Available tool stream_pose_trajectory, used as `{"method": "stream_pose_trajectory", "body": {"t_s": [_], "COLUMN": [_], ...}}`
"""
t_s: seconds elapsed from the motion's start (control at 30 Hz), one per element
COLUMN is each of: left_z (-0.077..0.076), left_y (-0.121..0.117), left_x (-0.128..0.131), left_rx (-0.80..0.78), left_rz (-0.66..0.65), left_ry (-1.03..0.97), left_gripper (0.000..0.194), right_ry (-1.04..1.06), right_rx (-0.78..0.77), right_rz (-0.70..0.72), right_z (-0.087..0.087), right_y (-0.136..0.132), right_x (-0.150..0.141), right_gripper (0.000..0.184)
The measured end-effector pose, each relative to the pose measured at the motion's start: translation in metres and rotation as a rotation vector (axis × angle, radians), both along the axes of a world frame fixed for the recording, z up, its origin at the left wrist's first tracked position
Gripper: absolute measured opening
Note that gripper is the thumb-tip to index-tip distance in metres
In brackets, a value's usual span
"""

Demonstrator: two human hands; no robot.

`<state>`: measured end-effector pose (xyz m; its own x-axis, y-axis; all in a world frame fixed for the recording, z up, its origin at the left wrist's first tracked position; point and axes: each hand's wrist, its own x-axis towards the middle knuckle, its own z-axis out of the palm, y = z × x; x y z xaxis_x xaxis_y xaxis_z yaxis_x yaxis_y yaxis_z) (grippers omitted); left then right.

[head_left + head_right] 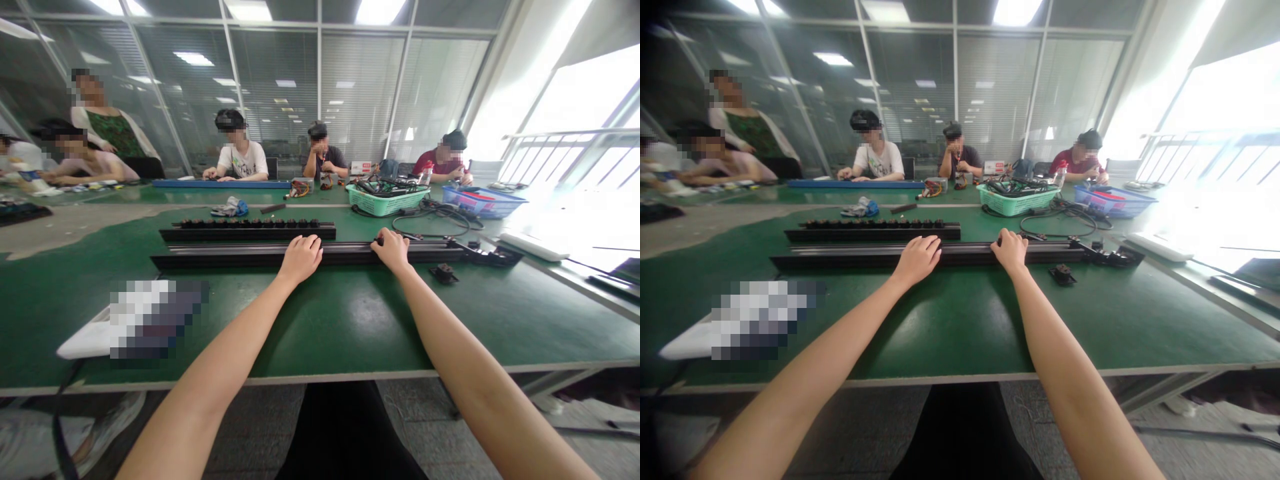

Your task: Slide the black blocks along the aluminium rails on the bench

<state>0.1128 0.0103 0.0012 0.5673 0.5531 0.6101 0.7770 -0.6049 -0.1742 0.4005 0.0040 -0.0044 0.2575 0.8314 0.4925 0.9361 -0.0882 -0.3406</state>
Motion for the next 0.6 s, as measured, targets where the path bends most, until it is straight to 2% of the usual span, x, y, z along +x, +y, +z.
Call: {"method": "stream_pose_trajectory", "body": {"t_s": [0.37, 0.6], "left_z": [0.000, -0.001], "left_y": [-0.001, 0.000], "left_x": [0.000, 0.000], "left_rx": [-0.002, 0.005], "left_rz": [0.006, 0.005], "left_ry": [0.016, 0.012], "left_gripper": [0.043, 0.042], "right_ry": [0.025, 0.042], "right_rx": [0.021, -0.009], "right_rz": [0.046, -0.062], "right_z": [-0.008, -0.010], "right_y": [-0.002, -0.001], "right_x": [0.011, 0.010], "right_gripper": [0.024, 0.035]}}
